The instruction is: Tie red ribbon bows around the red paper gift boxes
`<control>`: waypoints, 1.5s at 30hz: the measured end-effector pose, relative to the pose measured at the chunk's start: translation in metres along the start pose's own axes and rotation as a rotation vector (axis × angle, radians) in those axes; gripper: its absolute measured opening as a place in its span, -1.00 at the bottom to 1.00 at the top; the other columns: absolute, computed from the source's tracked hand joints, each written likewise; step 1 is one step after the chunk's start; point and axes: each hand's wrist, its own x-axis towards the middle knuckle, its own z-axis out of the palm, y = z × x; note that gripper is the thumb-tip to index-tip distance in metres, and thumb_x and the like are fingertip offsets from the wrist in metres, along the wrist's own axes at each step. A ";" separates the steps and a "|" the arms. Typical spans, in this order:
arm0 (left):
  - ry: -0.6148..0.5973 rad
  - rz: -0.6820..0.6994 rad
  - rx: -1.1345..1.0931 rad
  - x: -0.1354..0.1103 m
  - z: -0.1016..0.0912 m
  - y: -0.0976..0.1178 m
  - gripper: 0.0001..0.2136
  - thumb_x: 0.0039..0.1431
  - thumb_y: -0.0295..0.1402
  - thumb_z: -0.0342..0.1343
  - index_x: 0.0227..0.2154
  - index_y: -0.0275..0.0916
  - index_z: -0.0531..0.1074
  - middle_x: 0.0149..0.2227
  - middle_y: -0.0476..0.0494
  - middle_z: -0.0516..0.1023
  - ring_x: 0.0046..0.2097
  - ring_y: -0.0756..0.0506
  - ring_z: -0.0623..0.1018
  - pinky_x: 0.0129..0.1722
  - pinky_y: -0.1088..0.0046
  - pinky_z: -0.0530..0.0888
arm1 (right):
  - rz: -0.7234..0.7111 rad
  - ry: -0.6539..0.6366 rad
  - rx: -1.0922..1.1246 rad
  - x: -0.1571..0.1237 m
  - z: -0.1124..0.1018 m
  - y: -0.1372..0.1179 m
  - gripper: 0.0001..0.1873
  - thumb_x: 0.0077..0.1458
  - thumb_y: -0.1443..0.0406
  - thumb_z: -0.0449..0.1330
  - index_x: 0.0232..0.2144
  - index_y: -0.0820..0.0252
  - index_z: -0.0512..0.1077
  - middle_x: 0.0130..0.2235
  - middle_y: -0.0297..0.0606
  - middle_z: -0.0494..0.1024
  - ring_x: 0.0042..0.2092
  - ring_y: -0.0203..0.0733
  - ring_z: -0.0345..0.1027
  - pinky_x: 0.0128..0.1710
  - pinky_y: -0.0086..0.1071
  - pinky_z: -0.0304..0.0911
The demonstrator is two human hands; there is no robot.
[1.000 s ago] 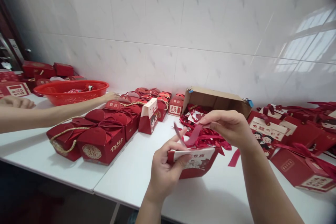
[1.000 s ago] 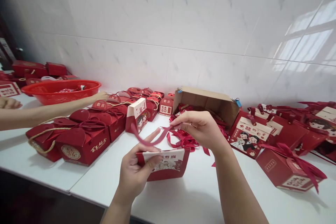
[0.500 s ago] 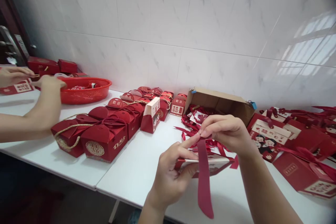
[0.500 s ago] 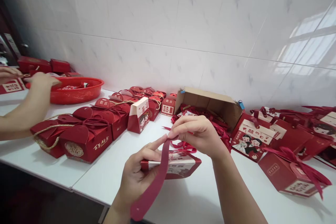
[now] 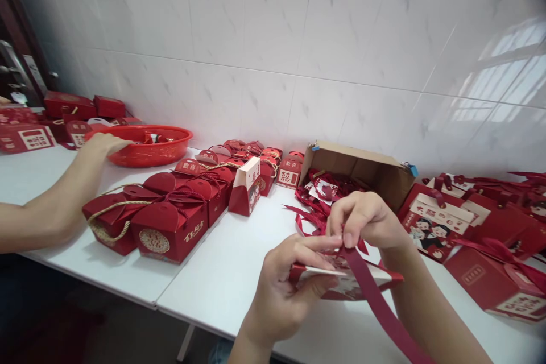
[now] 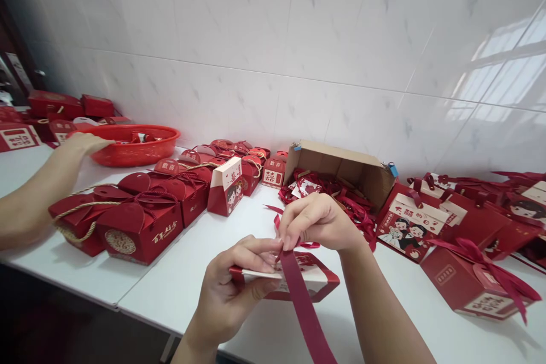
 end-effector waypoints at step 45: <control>0.550 -0.428 0.294 0.009 -0.001 -0.035 -0.83 0.04 -0.26 0.22 -0.37 -0.23 0.40 -0.49 0.03 0.48 -0.45 0.02 0.47 -0.44 0.56 0.42 | 0.224 0.149 -0.365 -0.001 -0.009 0.020 -0.93 0.01 0.30 0.30 -0.40 0.03 0.61 -0.10 -0.21 0.39 -0.05 -0.17 0.27 -0.10 -0.26 0.31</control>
